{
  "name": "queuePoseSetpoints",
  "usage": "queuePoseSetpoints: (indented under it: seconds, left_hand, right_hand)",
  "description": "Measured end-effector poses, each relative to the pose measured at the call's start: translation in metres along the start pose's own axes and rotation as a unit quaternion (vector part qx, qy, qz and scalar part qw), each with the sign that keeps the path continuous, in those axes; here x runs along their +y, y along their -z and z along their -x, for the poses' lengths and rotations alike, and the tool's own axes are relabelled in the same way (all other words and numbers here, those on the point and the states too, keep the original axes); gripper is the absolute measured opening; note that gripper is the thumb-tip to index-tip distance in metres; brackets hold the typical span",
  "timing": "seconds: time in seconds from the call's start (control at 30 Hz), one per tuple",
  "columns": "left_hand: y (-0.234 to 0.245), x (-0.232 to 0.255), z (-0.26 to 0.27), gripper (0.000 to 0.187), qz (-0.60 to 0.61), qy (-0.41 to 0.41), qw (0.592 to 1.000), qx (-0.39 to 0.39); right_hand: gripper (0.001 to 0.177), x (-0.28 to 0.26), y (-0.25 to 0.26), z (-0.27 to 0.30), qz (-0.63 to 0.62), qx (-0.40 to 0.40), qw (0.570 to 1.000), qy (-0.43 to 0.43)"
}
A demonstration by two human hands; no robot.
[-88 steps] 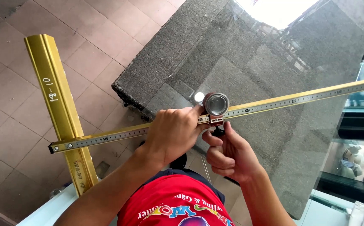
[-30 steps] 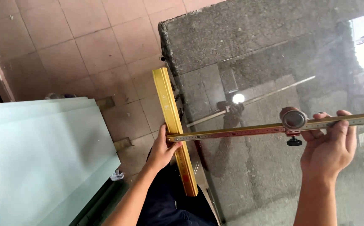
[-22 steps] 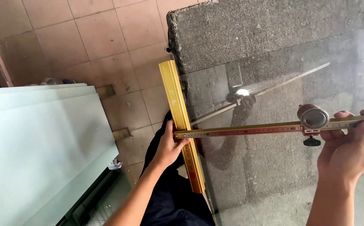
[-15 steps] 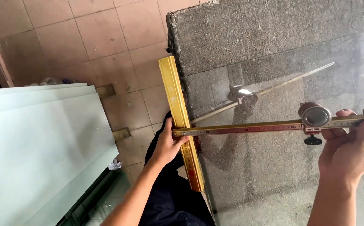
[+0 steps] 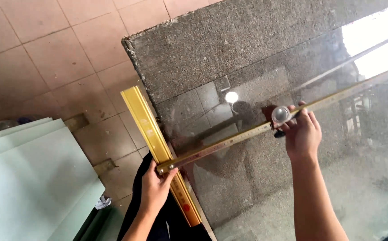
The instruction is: A person uses a T-square glass cutter to measure and score a large sheet of glass on a workshop table.
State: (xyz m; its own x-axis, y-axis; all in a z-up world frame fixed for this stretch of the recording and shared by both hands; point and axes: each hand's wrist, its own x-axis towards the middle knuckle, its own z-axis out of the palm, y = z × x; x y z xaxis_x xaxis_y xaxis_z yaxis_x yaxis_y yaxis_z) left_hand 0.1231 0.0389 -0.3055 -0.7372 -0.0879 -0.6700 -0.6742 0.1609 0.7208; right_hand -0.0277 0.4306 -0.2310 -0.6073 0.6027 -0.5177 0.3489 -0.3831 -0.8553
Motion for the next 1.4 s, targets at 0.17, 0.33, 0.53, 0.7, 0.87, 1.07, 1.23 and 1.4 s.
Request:
queuePoseSetpoints:
  seconds: [0.17,0.33,0.53,0.7,0.87,1.07,1.23,1.4]
  left_hand:
    - [0.019,0.043,-0.035,0.025,-0.011,-0.003,1.000,0.023]
    - [0.031,0.080,-0.060,0.033,0.005,0.055,0.998,0.044]
    - [0.034,0.084,-0.072,0.081,-0.018,0.046,0.996,0.069]
    - [0.030,0.084,-0.071,0.103,-0.081,0.110,0.987,0.088]
    - [0.028,0.085,-0.069,0.105,-0.062,0.149,0.983,0.089]
    - [0.000,0.046,-0.027,0.064,-0.007,0.123,0.987,0.105]
    - [-0.032,0.002,0.036,0.030,0.029,0.082,0.991,0.101]
    - [-0.073,-0.026,0.115,0.049,0.046,0.111,0.988,0.097]
  right_hand:
    - [0.018,0.013,-0.053,-0.044,-0.015,-0.015,1.000,-0.008]
    - [0.019,0.021,-0.080,-0.079,-0.018,-0.041,0.999,0.002]
    - [0.020,0.020,-0.092,-0.086,-0.027,-0.056,0.998,0.005]
    - [0.019,0.026,-0.089,-0.091,-0.024,-0.053,0.998,0.010]
    - [0.017,0.032,-0.084,-0.092,-0.023,-0.079,0.996,0.021]
    - [0.018,0.037,-0.036,-0.060,-0.015,-0.078,0.997,0.020]
    - [0.019,0.048,0.038,-0.025,-0.007,-0.054,0.998,0.005]
    - [0.016,0.068,0.134,0.008,-0.008,-0.044,0.999,-0.012]
